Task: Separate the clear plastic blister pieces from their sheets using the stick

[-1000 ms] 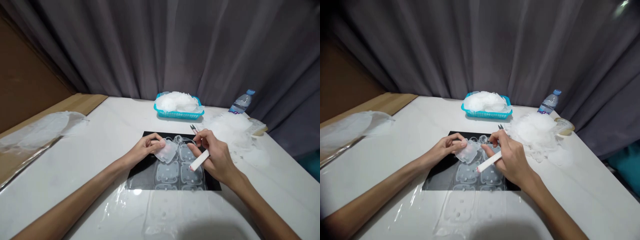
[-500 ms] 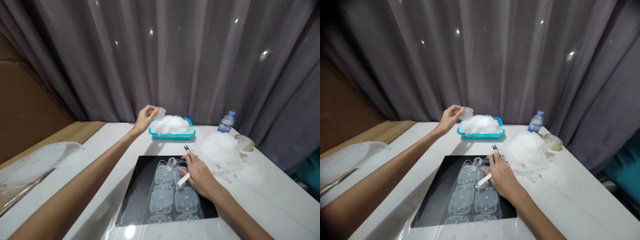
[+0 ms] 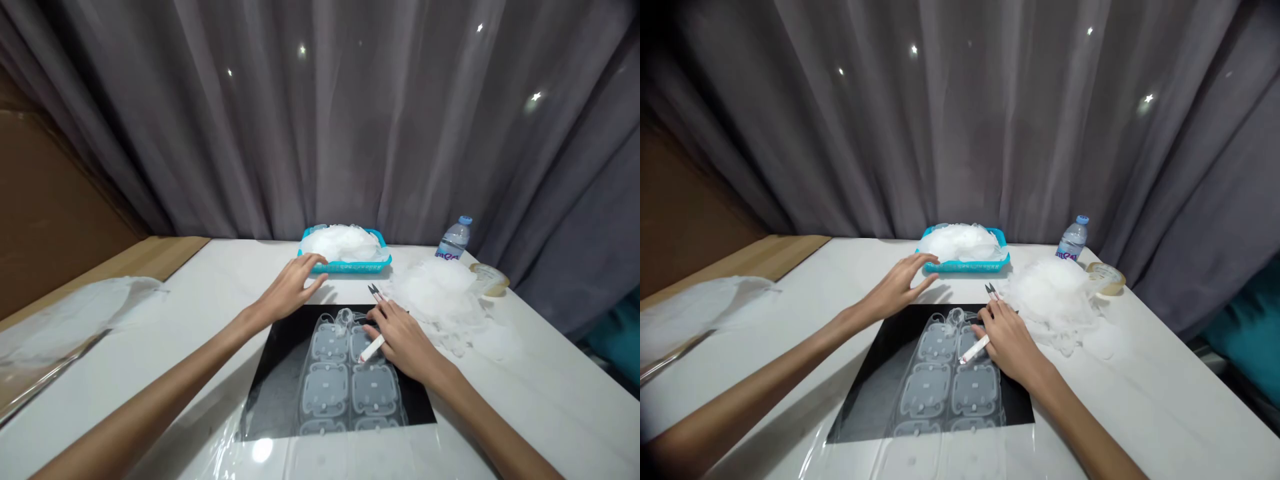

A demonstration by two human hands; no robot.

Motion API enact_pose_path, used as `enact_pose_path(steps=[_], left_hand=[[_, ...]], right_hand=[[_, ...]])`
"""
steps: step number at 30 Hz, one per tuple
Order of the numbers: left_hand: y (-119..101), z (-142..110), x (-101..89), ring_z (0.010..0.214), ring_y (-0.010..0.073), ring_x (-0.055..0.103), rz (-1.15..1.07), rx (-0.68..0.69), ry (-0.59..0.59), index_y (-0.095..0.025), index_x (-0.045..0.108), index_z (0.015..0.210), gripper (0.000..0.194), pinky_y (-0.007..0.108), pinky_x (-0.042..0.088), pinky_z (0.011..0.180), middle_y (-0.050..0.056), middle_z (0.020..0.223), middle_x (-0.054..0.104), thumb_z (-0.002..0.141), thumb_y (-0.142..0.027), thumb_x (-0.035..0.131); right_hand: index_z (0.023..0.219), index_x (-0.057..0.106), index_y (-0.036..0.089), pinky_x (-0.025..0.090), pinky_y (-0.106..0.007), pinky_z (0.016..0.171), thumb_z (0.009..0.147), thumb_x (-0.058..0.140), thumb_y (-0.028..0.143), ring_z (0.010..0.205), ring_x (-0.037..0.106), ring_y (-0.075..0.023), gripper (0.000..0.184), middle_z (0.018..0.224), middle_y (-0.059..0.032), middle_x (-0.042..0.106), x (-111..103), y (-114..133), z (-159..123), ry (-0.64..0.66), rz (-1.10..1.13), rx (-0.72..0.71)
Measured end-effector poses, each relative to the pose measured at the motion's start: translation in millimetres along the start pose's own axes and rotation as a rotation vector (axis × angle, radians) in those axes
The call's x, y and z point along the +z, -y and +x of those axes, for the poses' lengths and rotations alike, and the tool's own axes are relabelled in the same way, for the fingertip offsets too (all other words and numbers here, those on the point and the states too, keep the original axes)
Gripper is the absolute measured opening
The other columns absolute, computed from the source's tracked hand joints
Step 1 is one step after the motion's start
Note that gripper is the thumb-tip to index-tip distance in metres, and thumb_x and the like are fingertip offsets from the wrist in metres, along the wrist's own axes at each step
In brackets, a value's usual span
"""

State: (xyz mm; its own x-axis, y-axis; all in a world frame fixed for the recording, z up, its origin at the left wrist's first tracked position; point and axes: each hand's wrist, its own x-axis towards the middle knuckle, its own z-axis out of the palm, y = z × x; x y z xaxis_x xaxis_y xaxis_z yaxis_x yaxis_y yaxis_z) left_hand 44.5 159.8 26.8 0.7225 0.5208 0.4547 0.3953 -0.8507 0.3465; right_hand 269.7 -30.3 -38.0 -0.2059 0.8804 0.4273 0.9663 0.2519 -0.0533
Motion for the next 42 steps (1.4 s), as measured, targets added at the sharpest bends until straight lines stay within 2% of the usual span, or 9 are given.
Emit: enact_pose_path(steps=[3, 9, 14, 22, 29, 33, 36, 39, 42], left_hand=[[-4.4, -1.2, 18.1, 0.149, 0.0334, 0.045, 0.207, 0.024, 0.068, -0.018, 0.051, 0.146, 0.051, 0.053, 0.034, 0.123, 0.016, 0.158, 0.052, 0.107, -0.05, 0.042], [16.1, 35.0, 43.6, 0.145, 0.0339, 0.052, 0.29, 0.007, 0.126, -0.013, 0.06, 0.136, 0.049, 0.053, 0.037, 0.123, 0.02, 0.158, 0.051, 0.11, -0.046, 0.035], [20.9, 37.6, 44.9, 0.152, 0.0326, 0.042, 0.296, 0.032, 0.124, -0.011, 0.055, 0.142, 0.048, 0.05, 0.034, 0.125, 0.021, 0.163, 0.044, 0.109, -0.041, 0.039], [9.2, 23.6, 33.5, 0.137, 0.0376, 0.053, 0.295, 0.06, 0.047, -0.015, 0.059, 0.128, 0.031, 0.056, 0.041, 0.115, 0.022, 0.148, 0.054, 0.102, -0.03, 0.049], [-33.5, -35.7, 28.9, 0.116, 0.0271, 0.064, 0.177, 0.069, 0.09, -0.022, 0.058, 0.12, 0.024, 0.044, 0.051, 0.103, 0.01, 0.123, 0.065, 0.107, -0.038, 0.046], [-35.7, -73.0, 28.8, 0.122, 0.0325, 0.061, 0.081, -0.093, 0.126, -0.024, 0.06, 0.12, 0.035, 0.051, 0.048, 0.107, 0.011, 0.128, 0.064, 0.103, -0.054, 0.05], [-4.5, -52.8, 22.1, 0.124, 0.0365, 0.061, 0.001, -0.266, 0.002, -0.019, 0.059, 0.128, 0.055, 0.053, 0.045, 0.111, 0.016, 0.133, 0.063, 0.094, -0.063, 0.056], [36.7, 0.9, 16.5, 0.142, 0.0429, 0.047, -0.017, -0.37, -0.103, -0.011, 0.05, 0.142, 0.075, 0.058, 0.033, 0.12, 0.024, 0.15, 0.055, 0.095, -0.069, 0.046], [64.5, 50.2, 21.8, 0.139, 0.0385, 0.054, -0.095, -0.384, -0.099, -0.01, 0.055, 0.14, 0.076, 0.051, 0.041, 0.117, 0.023, 0.147, 0.061, 0.099, -0.071, 0.034]], right_hand=[[0.109, 0.062, 0.017, 0.056, -0.052, 0.102, 0.106, 0.053, 0.033, 0.13, 0.061, -0.0376, 0.019, 0.122, -0.019, 0.067, 4.0, -2.6, -2.2, 0.011, -0.009, -0.01], [0.11, 0.062, 0.018, 0.056, -0.052, 0.1, 0.106, 0.052, 0.034, 0.128, 0.062, -0.0367, 0.019, 0.122, -0.0191, 0.068, 9.2, -4.0, -4.4, -0.017, -0.011, -0.027], [0.111, 0.062, 0.018, 0.056, -0.051, 0.1, 0.106, 0.053, 0.035, 0.127, 0.062, -0.0365, 0.02, 0.116, -0.017, 0.068, 6.5, -1.9, -3.7, 0.004, -0.012, -0.009], [0.11, 0.062, 0.017, 0.055, -0.05, 0.101, 0.106, 0.053, 0.033, 0.125, 0.062, -0.0356, 0.019, 0.12, -0.0175, 0.067, 2.5, -4.9, -2.4, 0.003, -0.019, -0.015], [0.106, 0.062, 0.019, 0.053, -0.048, 0.098, 0.11, 0.04, 0.027, 0.112, 0.06, -0.0302, 0.024, 0.11, -0.0128, 0.066, -19.9, -4.8, 4.9, -0.01, 0.126, -0.011], [0.106, 0.06, 0.021, 0.052, -0.042, 0.092, 0.112, 0.034, 0.029, 0.101, 0.058, -0.0259, 0.028, 0.105, -0.0092, 0.066, -38.9, -4.8, 8.3, -0.068, 0.302, 0.022], [0.11, 0.06, 0.021, 0.052, -0.042, 0.092, 0.112, 0.035, 0.033, 0.102, 0.059, -0.0261, 0.028, 0.108, -0.0097, 0.067, -39.7, -3.4, 7.5, -0.09, 0.306, 0.039], [0.111, 0.061, 0.02, 0.051, -0.043, 0.092, 0.112, 0.037, 0.037, 0.103, 0.06, -0.0273, 0.03, 0.109, -0.0107, 0.068, -30.3, -2.1, 5.7, -0.084, 0.231, 0.032], [0.112, 0.061, 0.019, 0.049, -0.044, 0.093, 0.111, 0.04, 0.04, 0.106, 0.06, -0.0294, 0.03, 0.11, -0.0118, 0.068, -20.4, -3.4, 4.6, -0.096, 0.142, 0.028]])
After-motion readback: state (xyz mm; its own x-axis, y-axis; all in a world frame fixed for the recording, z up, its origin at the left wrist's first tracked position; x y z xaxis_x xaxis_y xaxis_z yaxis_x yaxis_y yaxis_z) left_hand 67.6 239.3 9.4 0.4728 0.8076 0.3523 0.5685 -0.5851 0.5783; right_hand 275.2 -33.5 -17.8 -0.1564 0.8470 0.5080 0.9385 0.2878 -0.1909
